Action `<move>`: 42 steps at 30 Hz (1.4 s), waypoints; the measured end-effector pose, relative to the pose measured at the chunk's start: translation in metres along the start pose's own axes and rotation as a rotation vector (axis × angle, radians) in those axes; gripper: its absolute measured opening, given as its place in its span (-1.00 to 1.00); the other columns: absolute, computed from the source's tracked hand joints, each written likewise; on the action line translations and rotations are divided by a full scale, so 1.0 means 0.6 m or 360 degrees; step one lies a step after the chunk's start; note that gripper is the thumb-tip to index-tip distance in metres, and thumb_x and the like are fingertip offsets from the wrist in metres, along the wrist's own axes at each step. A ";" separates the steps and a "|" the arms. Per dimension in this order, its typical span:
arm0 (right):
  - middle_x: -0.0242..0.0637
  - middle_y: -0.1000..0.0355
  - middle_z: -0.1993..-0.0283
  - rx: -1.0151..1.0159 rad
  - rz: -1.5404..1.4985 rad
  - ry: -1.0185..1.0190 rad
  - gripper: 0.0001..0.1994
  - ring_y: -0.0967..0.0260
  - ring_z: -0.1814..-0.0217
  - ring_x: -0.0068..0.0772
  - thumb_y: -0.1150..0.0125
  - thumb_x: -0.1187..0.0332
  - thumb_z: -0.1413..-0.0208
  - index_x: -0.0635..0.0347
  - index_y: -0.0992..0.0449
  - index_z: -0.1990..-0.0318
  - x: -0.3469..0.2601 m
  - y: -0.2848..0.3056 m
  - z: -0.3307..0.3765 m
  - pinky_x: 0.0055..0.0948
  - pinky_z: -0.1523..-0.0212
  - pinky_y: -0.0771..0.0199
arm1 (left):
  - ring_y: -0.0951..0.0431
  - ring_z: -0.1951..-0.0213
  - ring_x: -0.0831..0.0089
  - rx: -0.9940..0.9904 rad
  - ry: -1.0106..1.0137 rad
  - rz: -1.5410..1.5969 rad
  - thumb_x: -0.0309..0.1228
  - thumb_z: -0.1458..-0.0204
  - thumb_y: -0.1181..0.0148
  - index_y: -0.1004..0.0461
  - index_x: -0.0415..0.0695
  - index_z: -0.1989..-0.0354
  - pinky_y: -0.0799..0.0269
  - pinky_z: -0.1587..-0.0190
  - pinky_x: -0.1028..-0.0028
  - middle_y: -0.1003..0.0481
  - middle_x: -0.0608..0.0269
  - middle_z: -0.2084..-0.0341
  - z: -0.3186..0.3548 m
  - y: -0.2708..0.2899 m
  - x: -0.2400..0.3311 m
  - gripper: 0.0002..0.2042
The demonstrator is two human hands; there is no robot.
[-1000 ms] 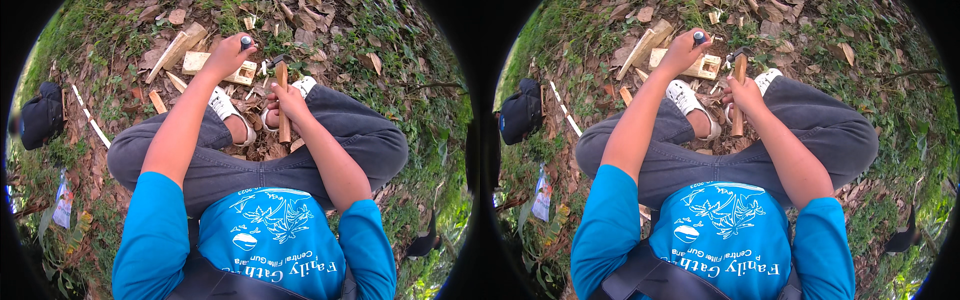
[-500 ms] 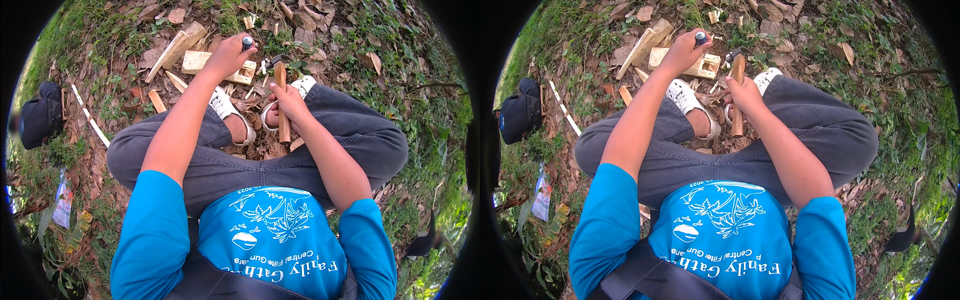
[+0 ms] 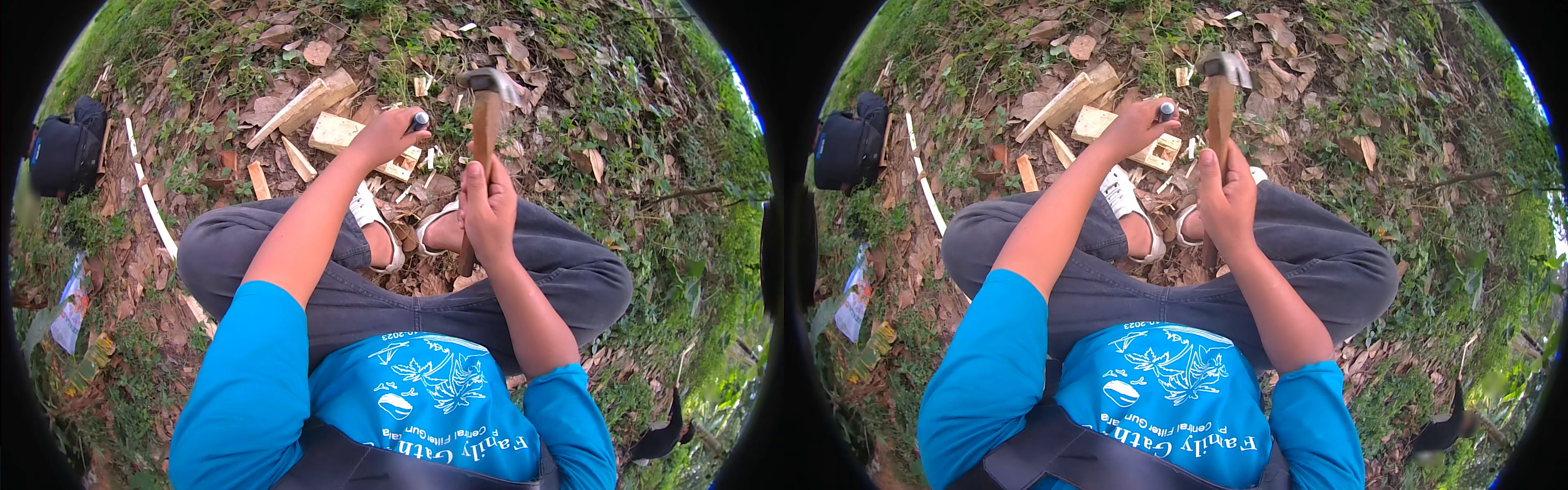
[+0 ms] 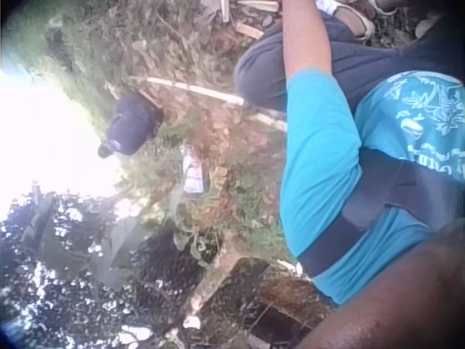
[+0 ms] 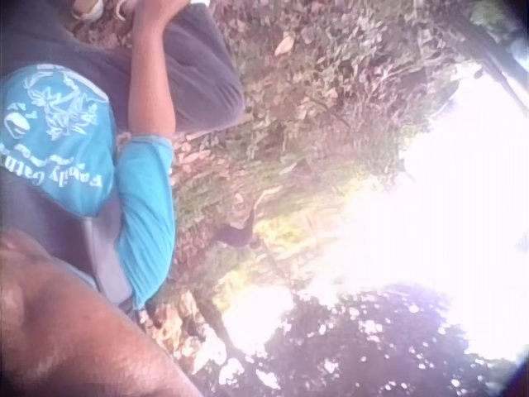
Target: The person sits cross-legged on the ground and uses a hammer and a chisel to carve a small block of wood. They repeatedly strike the chisel to remove wood shavings and shape the block, occasionally adjusting the wood's position.
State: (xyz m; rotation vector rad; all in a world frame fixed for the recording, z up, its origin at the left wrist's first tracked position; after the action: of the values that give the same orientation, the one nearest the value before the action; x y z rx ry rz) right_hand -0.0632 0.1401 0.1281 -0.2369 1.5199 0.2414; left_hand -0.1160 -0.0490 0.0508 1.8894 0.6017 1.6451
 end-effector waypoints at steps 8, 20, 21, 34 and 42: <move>-0.54 -0.22 0.42 -0.0137 0.0370 0.0198 -0.63 -0.06 0.55 -0.81 0.02 0.24 -0.49 0.29 -0.33 -0.27 -0.025 -0.022 0.042 -0.70 0.55 -0.05 | -0.57 0.17 -0.10 -0.0063 -0.0042 0.0123 -0.18 -0.18 -0.31 -0.45 -0.21 0.14 -0.47 0.10 0.13 -0.57 -0.08 0.28 0.008 -0.004 0.011 -0.66; -0.44 -0.37 0.37 -0.0083 0.0429 0.0211 -0.62 -0.23 0.46 -0.65 -0.08 0.31 -0.41 0.30 -0.37 -0.28 -0.021 -0.025 0.055 -0.52 0.38 -0.36 | -0.58 0.12 -0.07 -0.0049 -0.0031 0.0155 -0.15 -0.19 -0.30 -0.46 -0.18 0.12 -0.47 0.06 0.11 -0.59 -0.06 0.27 0.009 -0.010 0.000 -0.66; -0.47 -0.39 0.35 -0.0295 0.0526 -0.0425 -0.62 -0.24 0.45 -0.72 -0.11 0.29 -0.40 0.24 -0.40 -0.28 0.062 -0.043 0.043 -0.56 0.41 -0.31 | -0.58 0.12 -0.08 -0.0047 -0.0034 0.0142 -0.16 -0.18 -0.30 -0.46 -0.19 0.12 -0.47 0.06 0.11 -0.59 -0.06 0.27 0.008 -0.003 0.000 -0.66; -0.56 -0.15 0.50 -0.0001 -0.0393 -0.0483 -0.63 0.02 0.71 -0.82 0.02 0.23 -0.49 0.20 -0.33 -0.31 0.029 0.005 0.022 -0.68 0.73 -0.04 | -0.61 0.24 0.27 -0.0008 -0.0078 0.0085 -0.42 -0.18 -0.27 -0.49 -0.15 0.11 -0.52 0.15 0.26 -0.58 0.18 0.27 0.023 -0.043 0.035 -0.83; -0.54 -0.20 0.50 0.0076 -0.0564 -0.0562 -0.63 -0.04 0.72 -0.82 -0.04 0.20 -0.47 0.16 -0.34 -0.29 0.020 0.021 0.016 -0.67 0.75 -0.09 | -0.64 0.23 0.12 -0.0503 -0.0790 -0.0385 -0.45 -0.07 -0.20 -0.46 -0.05 0.21 -0.60 0.23 0.18 -0.51 0.19 0.30 0.101 -0.184 0.138 -0.87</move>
State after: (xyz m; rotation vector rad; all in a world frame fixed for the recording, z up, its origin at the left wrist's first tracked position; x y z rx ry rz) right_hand -0.0572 0.1555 0.1163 -0.3984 1.1100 -0.0357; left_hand -0.0408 0.0805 0.0325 1.8085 0.3227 0.9961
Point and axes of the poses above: each hand's wrist, its own z-axis away from the middle knuckle, its own y-axis out of the back of the hand, x = y × z, the point moved 10 cm from there along -z, towards the middle knuckle
